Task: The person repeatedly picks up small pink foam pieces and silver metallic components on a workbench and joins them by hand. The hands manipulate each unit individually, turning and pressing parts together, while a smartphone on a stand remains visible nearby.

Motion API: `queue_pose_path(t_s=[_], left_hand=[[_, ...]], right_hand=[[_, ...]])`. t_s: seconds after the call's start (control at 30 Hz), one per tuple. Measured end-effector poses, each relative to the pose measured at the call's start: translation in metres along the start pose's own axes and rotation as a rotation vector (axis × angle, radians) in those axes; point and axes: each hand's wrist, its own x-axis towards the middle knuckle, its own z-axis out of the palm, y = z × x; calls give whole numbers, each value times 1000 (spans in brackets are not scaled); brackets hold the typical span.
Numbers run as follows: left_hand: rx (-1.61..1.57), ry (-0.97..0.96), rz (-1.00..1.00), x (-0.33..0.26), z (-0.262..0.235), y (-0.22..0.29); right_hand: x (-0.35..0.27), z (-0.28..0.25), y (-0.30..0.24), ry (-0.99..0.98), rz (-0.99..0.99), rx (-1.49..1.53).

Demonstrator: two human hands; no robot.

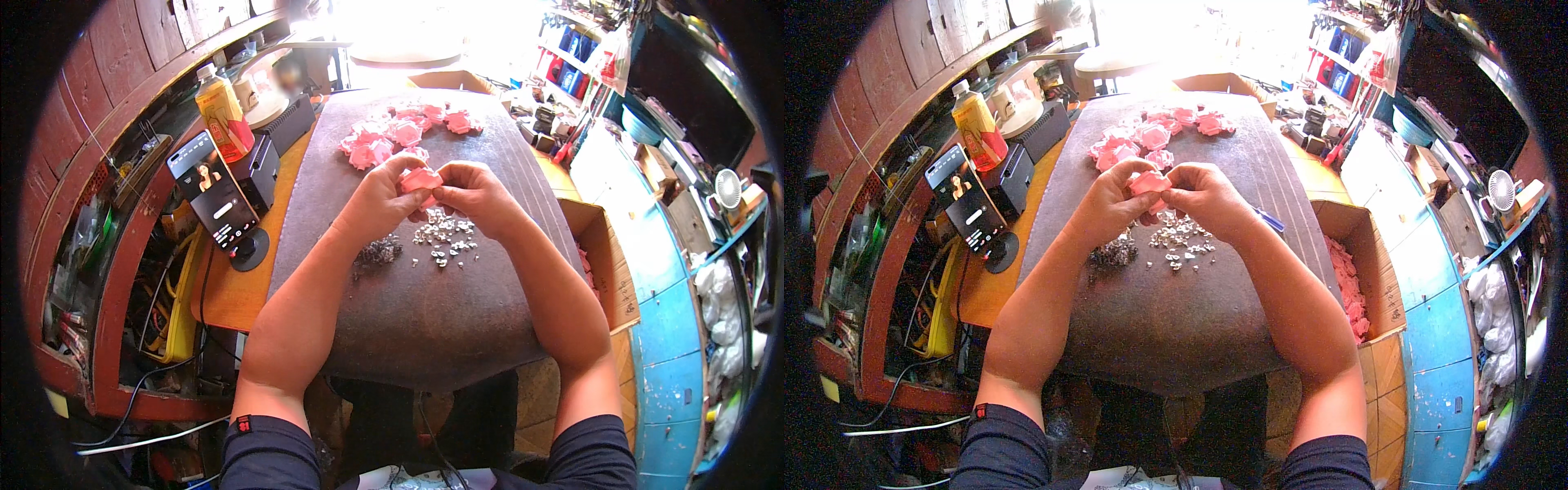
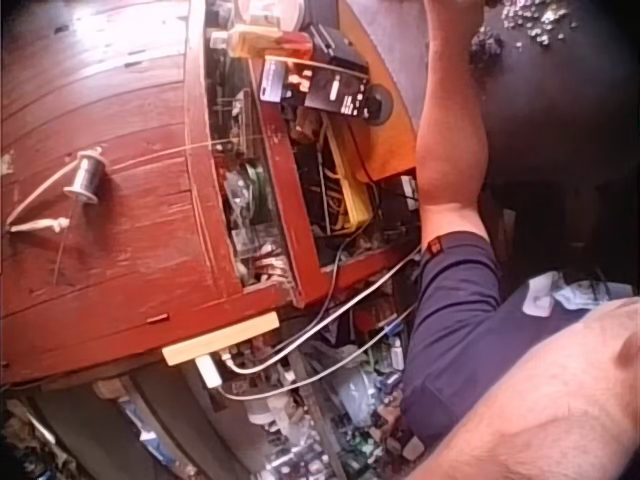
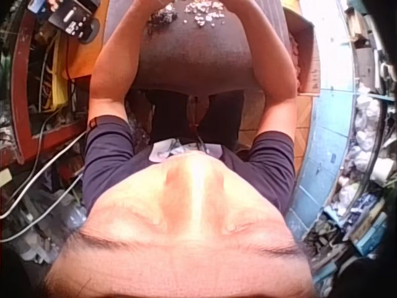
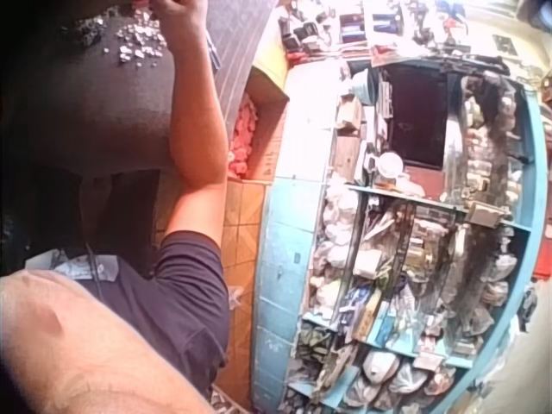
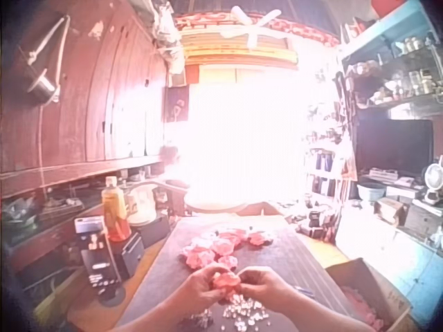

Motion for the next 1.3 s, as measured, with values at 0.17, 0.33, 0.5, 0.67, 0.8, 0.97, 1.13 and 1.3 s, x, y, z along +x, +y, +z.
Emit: queue_pose_path(t_s=[0.17, 0.33, 0.5, 0.67, 0.8, 0.97, 1.13, 1.3], left_hand=[[35, -4, 44, 0, 1, 3], [-21, 227, 21, 4, -9, 9], [-128, 441, -6, 6, -18, 9], [-103, 432, -19, 8, -14, 9], [-75, 437, -32, 9, -14, 6], [29, 416, -29, 6, -17, 8], [103, 283, -78, 0, -6, 17], [258, -43, -141, 0, -5, 7]], right_hand=[[-2, -2, -1, -47, 50, 99], [0, 8, -3, 183, 73, 254], [-10, 33, 0, -93, -205, -718], [-17, 58, 6, -160, -252, -976], [-15, 55, 9, -139, -231, -993], [-9, 23, -6, 102, -250, -715], [-3, 11, 4, 165, -156, -407], [-6, 7, -9, 265, -262, -447]])
